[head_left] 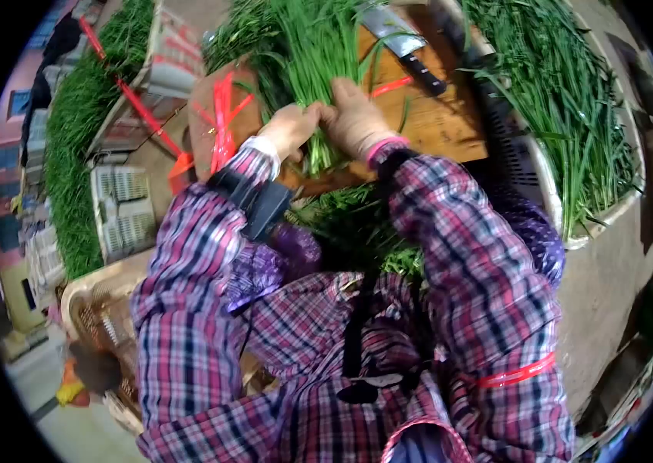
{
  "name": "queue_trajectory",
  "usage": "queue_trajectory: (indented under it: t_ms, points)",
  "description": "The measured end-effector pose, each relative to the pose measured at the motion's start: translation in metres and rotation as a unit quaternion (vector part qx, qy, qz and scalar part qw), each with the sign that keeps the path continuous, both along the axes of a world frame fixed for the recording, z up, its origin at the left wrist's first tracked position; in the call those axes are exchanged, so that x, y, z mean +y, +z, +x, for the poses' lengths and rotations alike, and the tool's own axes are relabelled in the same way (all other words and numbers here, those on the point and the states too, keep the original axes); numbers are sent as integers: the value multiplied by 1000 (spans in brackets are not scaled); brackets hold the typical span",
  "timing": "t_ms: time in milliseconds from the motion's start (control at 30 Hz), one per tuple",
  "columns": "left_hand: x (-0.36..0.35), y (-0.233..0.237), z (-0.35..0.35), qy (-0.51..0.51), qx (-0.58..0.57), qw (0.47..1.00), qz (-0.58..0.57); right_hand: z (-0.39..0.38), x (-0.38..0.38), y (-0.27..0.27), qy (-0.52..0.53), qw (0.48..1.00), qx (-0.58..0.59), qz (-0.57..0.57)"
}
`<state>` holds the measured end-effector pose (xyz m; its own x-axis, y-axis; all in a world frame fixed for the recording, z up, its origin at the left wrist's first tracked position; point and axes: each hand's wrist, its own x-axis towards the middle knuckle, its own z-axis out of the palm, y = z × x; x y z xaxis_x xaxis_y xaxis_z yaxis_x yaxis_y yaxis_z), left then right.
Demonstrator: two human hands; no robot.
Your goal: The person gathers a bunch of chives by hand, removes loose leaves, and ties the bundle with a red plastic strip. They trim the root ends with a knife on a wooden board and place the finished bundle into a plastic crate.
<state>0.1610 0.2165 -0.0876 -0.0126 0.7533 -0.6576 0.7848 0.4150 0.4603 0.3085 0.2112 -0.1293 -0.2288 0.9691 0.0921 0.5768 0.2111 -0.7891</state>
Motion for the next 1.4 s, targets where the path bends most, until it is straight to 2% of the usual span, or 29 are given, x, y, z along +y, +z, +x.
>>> queue_trajectory:
  t_ms: [67,100,167,200,267,367,433,467,500,533,567,667,700,767,800,833,900,967,1033,1100,1167,1200,1267,1333,1367,1400]
  points:
    - [5,1,6,66,47,996,-27,6,5,2,7,999,-26,-17]
    - [-1,16,11,82,62,995,-10,13,12,15,47,995,-45,-76]
    - [-12,24,7,102,67,992,33,27,11,37,58,990,-72,-110]
    - [-14,28,3,94,67,993,27,28,16,28,44,993,-77,-77]
    - [-23,41,-3,104,44,993,41,35,20,35,27,994,-72,-82]
    - [-39,28,-15,155,7,985,75,49,21,47,7,992,-84,-92]
    - [-42,10,-26,174,-4,982,68,64,16,53,-6,993,-33,-109]
    - [-49,3,-29,172,-12,975,140,71,14,50,-11,994,9,-112]
    - [-55,-13,-37,170,-17,963,210,80,13,38,-15,993,74,-93]
    - [-58,-21,-47,198,-75,953,216,90,14,24,-31,991,88,-100]
    - [-70,-20,-45,249,-71,928,269,99,15,15,-46,988,103,-109]
    - [-102,-9,-32,440,-213,838,243,129,-3,-3,-73,976,121,-166]
    - [-110,-16,-33,471,-251,814,228,134,-7,-16,-85,967,142,-193]
    - [-118,-26,-35,519,-287,789,159,137,-27,-12,-170,900,284,-283]
    - [-118,-31,-34,539,-298,776,134,138,-34,-15,-184,895,291,-283]
    - [-118,-34,-36,541,-299,775,130,144,-35,-29,-175,905,276,-271]
    - [-116,-43,-35,570,-372,727,90,150,-39,-58,-125,967,165,-148]
    - [-108,-51,-34,563,-408,714,86,140,-52,-25,-48,996,-61,-46]
    - [-98,-58,-38,551,-447,700,80,130,-51,-13,10,984,-179,11]
    - [-88,-52,-39,581,-472,659,78,115,-44,-2,41,955,-291,41]
    - [-81,-52,-42,609,-504,609,66,106,-37,0,86,916,-391,14]
    - [-78,-59,-46,611,-507,604,68,101,-37,4,102,907,-409,-6]
    - [-75,-72,-56,626,-561,541,38,98,-44,4,133,903,-408,-13]
    - [-77,-70,-58,616,-573,539,40,102,-59,14,179,897,-403,-30]
    - [-79,-69,-57,604,-581,544,37,104,-69,21,232,884,-399,-71]
    - [-81,-63,-55,599,-581,549,48,112,-79,25,320,881,-335,-99]
